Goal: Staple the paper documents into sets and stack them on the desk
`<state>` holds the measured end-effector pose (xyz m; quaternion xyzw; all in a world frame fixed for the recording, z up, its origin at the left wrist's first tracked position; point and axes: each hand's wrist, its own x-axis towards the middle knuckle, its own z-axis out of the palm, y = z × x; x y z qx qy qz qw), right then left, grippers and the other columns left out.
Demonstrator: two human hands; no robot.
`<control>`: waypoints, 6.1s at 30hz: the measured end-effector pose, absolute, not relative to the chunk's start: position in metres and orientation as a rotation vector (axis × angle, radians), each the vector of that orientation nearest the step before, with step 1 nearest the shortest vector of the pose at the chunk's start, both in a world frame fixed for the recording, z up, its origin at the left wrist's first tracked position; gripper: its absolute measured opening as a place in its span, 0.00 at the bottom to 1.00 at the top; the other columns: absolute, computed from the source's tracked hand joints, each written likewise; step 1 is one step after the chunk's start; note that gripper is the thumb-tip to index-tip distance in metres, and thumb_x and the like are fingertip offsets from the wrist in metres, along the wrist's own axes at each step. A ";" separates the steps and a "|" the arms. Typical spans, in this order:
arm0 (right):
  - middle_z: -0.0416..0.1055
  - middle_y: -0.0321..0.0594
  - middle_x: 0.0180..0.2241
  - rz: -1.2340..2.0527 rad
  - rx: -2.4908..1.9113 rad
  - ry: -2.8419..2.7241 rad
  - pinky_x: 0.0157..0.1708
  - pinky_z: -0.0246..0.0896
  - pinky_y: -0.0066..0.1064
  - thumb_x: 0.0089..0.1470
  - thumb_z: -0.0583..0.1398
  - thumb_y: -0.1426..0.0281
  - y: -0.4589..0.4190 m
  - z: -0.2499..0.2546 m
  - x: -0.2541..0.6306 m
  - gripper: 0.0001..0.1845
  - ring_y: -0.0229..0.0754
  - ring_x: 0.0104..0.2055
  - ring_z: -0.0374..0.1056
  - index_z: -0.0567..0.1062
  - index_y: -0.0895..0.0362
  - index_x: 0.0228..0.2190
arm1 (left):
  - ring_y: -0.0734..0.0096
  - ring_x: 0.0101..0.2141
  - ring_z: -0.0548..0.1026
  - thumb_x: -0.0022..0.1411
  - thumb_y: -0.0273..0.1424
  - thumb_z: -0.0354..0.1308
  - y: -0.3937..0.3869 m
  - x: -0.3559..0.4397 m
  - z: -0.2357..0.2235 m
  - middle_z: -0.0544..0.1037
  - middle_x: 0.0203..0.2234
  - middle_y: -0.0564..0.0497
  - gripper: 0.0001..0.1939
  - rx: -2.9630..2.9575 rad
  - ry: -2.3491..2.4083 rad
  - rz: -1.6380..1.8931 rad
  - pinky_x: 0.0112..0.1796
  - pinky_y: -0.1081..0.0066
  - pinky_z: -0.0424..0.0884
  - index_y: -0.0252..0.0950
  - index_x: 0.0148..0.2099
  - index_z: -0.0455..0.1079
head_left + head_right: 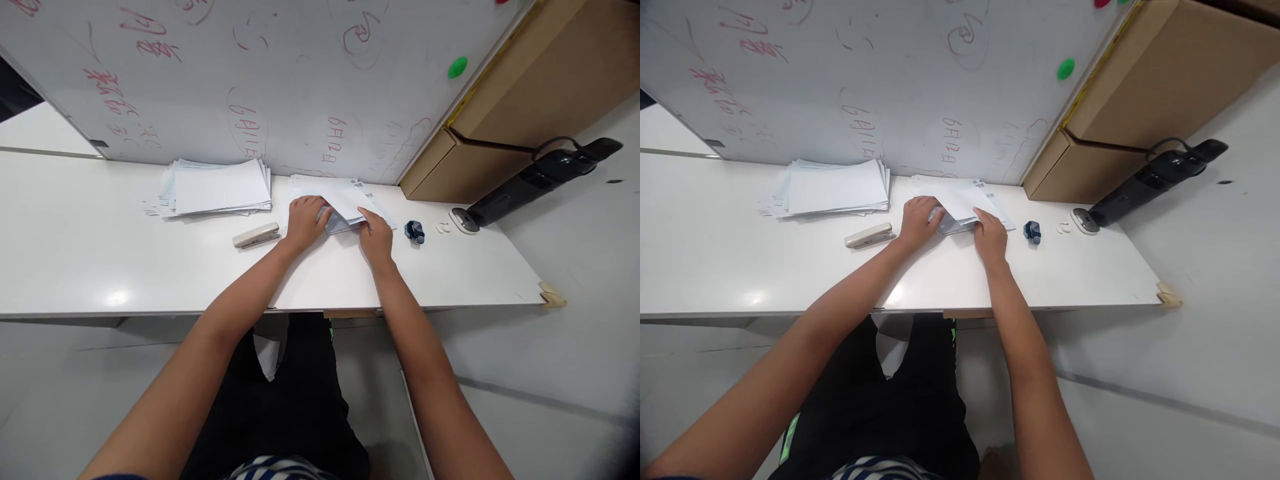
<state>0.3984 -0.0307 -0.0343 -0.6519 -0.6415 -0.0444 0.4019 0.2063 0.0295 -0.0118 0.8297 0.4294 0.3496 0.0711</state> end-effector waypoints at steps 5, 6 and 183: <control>0.74 0.40 0.49 -0.064 -1.681 -1.484 0.51 0.63 0.41 0.61 0.49 0.65 -0.030 -0.036 0.399 0.20 0.47 0.51 0.69 0.72 0.51 0.51 | 0.59 0.59 0.61 0.64 0.47 0.48 0.031 0.203 -0.014 0.67 0.58 0.46 0.27 2.504 1.261 0.747 0.58 0.58 0.52 0.39 0.60 0.60; 0.74 0.40 0.49 -0.051 -1.678 -1.482 0.51 0.63 0.41 0.62 0.49 0.63 -0.030 -0.037 0.399 0.20 0.47 0.51 0.69 0.72 0.51 0.51 | 0.57 0.61 0.58 0.62 0.48 0.50 0.031 0.203 -0.016 0.64 0.60 0.47 0.29 2.528 1.234 0.638 0.59 0.56 0.50 0.40 0.61 0.59; 0.76 0.43 0.25 1.471 -1.422 -0.743 0.18 0.66 0.30 0.44 0.66 0.67 -0.227 0.000 0.272 0.12 0.42 0.23 0.70 0.75 0.62 0.31 | 0.42 0.65 0.35 0.64 0.53 0.37 -0.041 0.082 0.018 0.53 0.65 0.38 0.33 2.284 1.367 0.302 0.59 0.41 0.42 0.36 0.58 0.63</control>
